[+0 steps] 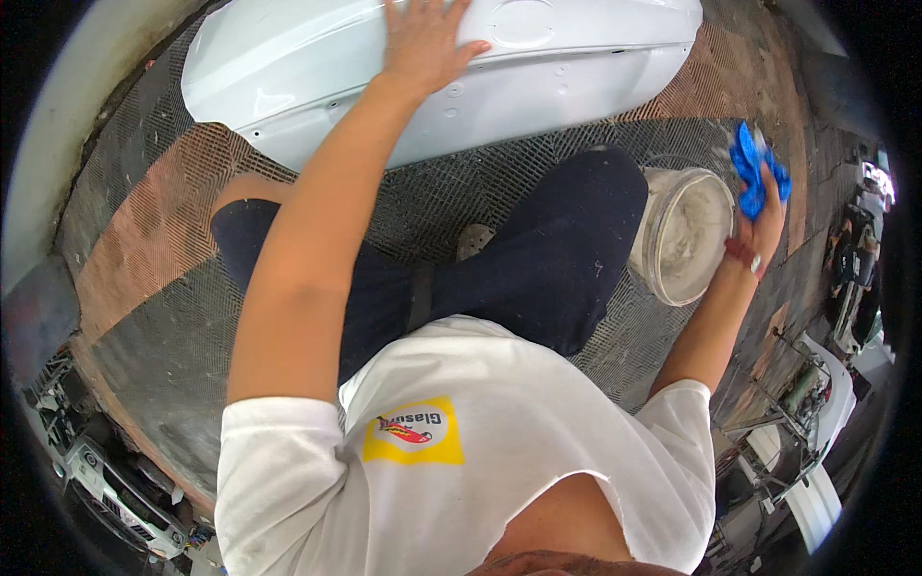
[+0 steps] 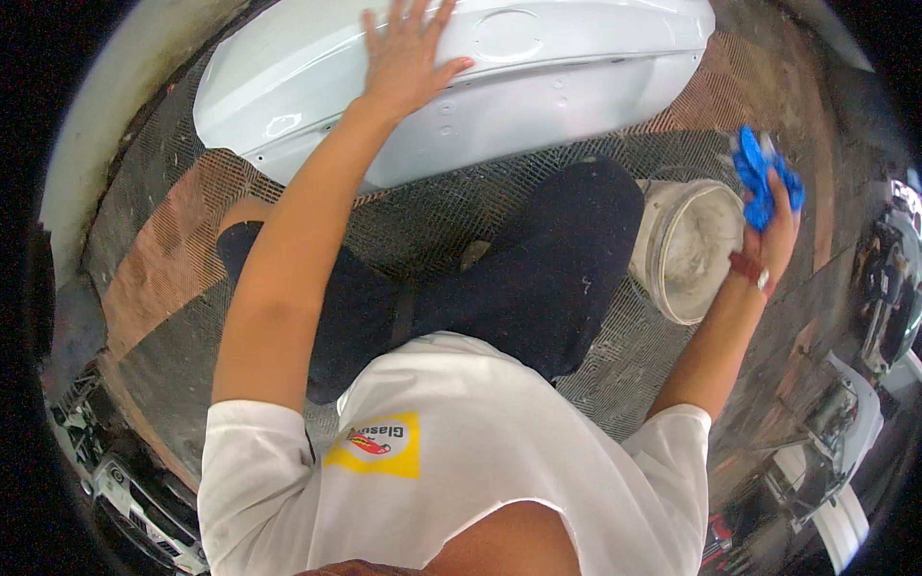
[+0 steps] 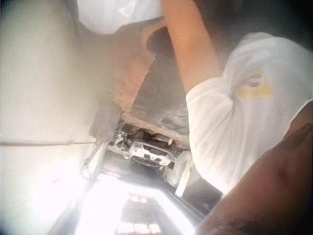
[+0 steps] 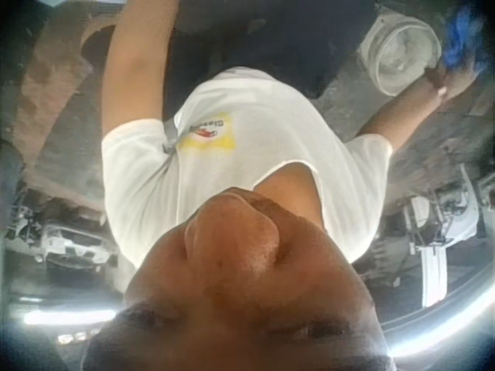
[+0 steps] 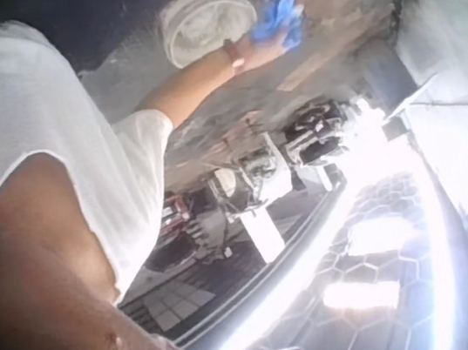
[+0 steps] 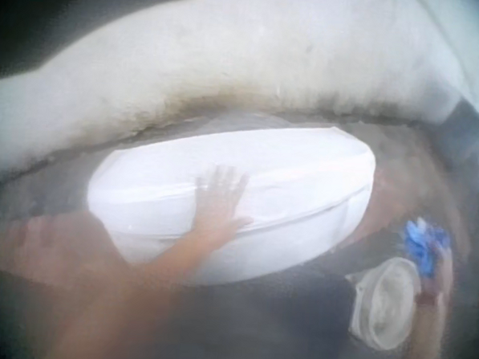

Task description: The person kneels on the floor and scrubs a white car bumper with a black sponge, then wipes it with a blue cloth. The person repeatedly dips the sponge into a bucket of water and scrubs the surface, then wipes it down with the cloth.

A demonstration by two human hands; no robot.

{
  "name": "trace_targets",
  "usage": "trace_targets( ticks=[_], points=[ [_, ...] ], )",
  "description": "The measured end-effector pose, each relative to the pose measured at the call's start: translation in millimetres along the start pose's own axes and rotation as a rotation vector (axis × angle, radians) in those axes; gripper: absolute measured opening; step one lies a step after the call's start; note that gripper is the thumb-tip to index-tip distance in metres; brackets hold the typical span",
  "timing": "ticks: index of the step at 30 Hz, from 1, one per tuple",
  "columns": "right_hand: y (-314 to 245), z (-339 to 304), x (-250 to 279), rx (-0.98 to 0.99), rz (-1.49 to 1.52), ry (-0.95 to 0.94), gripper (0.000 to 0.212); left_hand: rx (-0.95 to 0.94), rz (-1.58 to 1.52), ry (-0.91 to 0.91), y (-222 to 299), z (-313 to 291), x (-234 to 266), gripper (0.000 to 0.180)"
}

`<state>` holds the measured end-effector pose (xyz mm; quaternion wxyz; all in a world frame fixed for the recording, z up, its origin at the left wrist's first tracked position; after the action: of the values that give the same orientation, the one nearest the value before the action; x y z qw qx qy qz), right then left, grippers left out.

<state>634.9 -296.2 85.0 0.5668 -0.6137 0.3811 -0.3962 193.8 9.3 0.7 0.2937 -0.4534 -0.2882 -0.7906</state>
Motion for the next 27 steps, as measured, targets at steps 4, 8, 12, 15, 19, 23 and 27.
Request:
trace_targets(
  ticks=[4, 8, 12, 15, 19, 23, 27],
  points=[
    [-34.3, -47.1, -173.1, 0.278, -0.192, -0.265, 0.038, -0.303, 0.016, -0.052, 58.4, 7.9, -31.2, 0.106],
    [-26.5, -141.7, -324.0, 0.591, -0.542, -0.604, 0.028, -0.362, 0.281, -0.101, 66.3, -22.5, -69.9, 0.058],
    [-15.2, -259.6, -416.8, 0.91, -0.566, -0.716, 0.038, -0.165, 0.039, -0.394, -2.0, -75.2, -100.5, 0.048],
    [-16.3, -339.0, -457.4, 0.883, -0.331, -0.944, 0.03, 0.05, 0.051, -0.505, -79.5, -131.2, -81.7, 0.045],
    [-34.1, -387.1, -471.4, 0.904, -0.34, -0.988, 0.028, 0.342, 0.331, -0.117, -163.0, -178.4, -2.9, 0.084],
    [-49.5, -382.5, -459.3, 0.965, -0.406, -1.007, 0.028, 1.057, -0.023, 0.193, -200.6, -246.5, 11.4, 0.137],
    [-58.0, -332.0, -426.0, 1.024, -0.457, -0.929, 0.03, 1.553, -0.368, 0.37, -185.9, -294.4, -26.9, 0.147]
  ],
)
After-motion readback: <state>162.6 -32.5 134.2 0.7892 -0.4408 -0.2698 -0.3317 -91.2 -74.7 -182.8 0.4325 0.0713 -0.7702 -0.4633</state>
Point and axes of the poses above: each hand's wrist, its own z-axis towards the middle knuckle, its own x-axis out of the back of the hand, y = z × x, the point moved 9 cm from there along z, towards the middle knuckle, and after that the axes turned 12 degrees about y, right-handed, at the moved point
